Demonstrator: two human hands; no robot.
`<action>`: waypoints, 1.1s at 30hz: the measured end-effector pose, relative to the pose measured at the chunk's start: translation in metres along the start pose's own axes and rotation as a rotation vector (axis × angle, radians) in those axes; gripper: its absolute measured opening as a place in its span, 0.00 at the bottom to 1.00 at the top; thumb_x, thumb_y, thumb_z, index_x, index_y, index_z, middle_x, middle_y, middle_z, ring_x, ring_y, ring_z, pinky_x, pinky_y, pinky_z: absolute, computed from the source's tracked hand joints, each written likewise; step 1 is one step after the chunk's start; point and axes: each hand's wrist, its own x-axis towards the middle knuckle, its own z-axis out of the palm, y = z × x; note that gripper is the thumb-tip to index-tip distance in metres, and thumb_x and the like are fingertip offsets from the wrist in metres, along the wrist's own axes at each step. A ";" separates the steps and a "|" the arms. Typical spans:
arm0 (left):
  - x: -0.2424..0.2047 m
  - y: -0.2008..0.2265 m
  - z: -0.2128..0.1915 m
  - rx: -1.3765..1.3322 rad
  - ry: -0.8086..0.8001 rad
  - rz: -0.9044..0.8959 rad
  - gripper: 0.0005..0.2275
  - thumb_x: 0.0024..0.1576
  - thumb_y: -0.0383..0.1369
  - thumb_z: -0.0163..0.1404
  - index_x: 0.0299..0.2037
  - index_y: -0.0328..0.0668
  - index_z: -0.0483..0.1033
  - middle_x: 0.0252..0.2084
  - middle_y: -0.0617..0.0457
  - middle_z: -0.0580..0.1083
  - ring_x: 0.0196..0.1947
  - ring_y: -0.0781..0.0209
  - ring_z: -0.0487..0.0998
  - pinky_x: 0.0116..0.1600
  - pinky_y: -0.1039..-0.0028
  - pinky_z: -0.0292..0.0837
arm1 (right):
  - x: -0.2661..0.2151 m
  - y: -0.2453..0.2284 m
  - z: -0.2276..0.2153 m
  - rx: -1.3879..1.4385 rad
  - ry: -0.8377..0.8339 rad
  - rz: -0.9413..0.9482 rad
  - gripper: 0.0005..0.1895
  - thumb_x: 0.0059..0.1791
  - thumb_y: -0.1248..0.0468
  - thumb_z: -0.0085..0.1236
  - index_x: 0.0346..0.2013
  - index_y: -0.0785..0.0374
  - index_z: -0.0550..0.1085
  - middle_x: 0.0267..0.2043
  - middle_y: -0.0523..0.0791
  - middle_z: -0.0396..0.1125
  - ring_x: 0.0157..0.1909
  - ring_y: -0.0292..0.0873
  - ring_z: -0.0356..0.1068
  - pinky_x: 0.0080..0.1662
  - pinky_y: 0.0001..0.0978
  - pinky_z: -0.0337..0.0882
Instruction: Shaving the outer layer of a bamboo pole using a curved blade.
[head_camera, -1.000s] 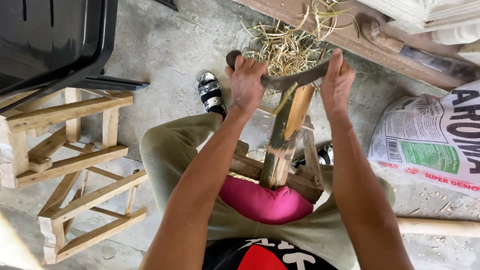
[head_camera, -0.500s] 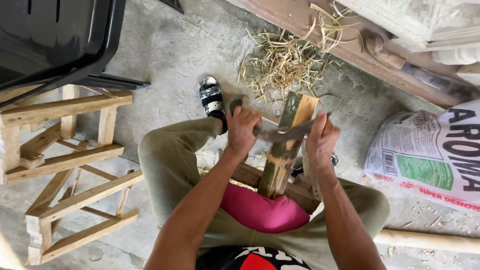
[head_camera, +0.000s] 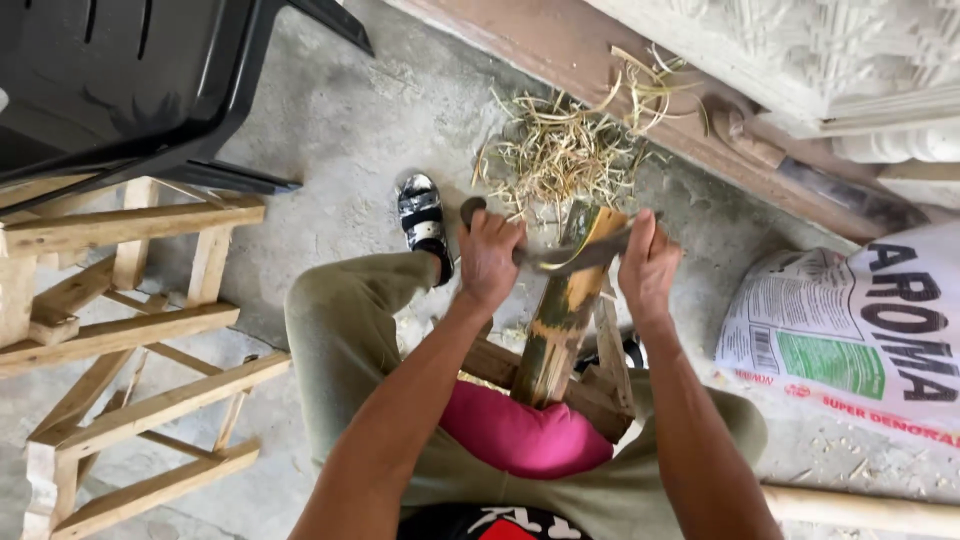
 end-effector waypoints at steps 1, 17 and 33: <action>0.015 -0.003 0.005 -0.003 -0.007 -0.003 0.03 0.49 0.27 0.58 0.30 0.47 0.79 0.33 0.54 0.72 0.44 0.51 0.72 0.47 0.51 0.60 | 0.023 0.005 0.005 -0.003 -0.002 0.007 0.31 0.60 0.42 0.29 0.22 0.55 0.66 0.13 0.36 0.54 0.12 0.32 0.49 0.15 0.34 0.51; -0.043 -0.001 -0.007 -0.095 -0.046 -0.059 0.12 0.60 0.32 0.56 0.24 0.45 0.71 0.30 0.54 0.70 0.40 0.51 0.70 0.44 0.56 0.57 | -0.060 -0.013 -0.004 -0.022 -0.074 0.085 0.33 0.63 0.46 0.31 0.17 0.58 0.61 0.11 0.38 0.53 0.11 0.30 0.50 0.14 0.32 0.48; -0.040 0.006 0.009 -0.109 -0.079 -0.127 0.12 0.61 0.29 0.55 0.24 0.39 0.73 0.28 0.48 0.69 0.37 0.49 0.69 0.42 0.55 0.56 | -0.040 -0.011 -0.008 -0.048 -0.047 0.016 0.32 0.63 0.49 0.34 0.16 0.54 0.60 0.10 0.35 0.50 0.10 0.29 0.47 0.14 0.29 0.47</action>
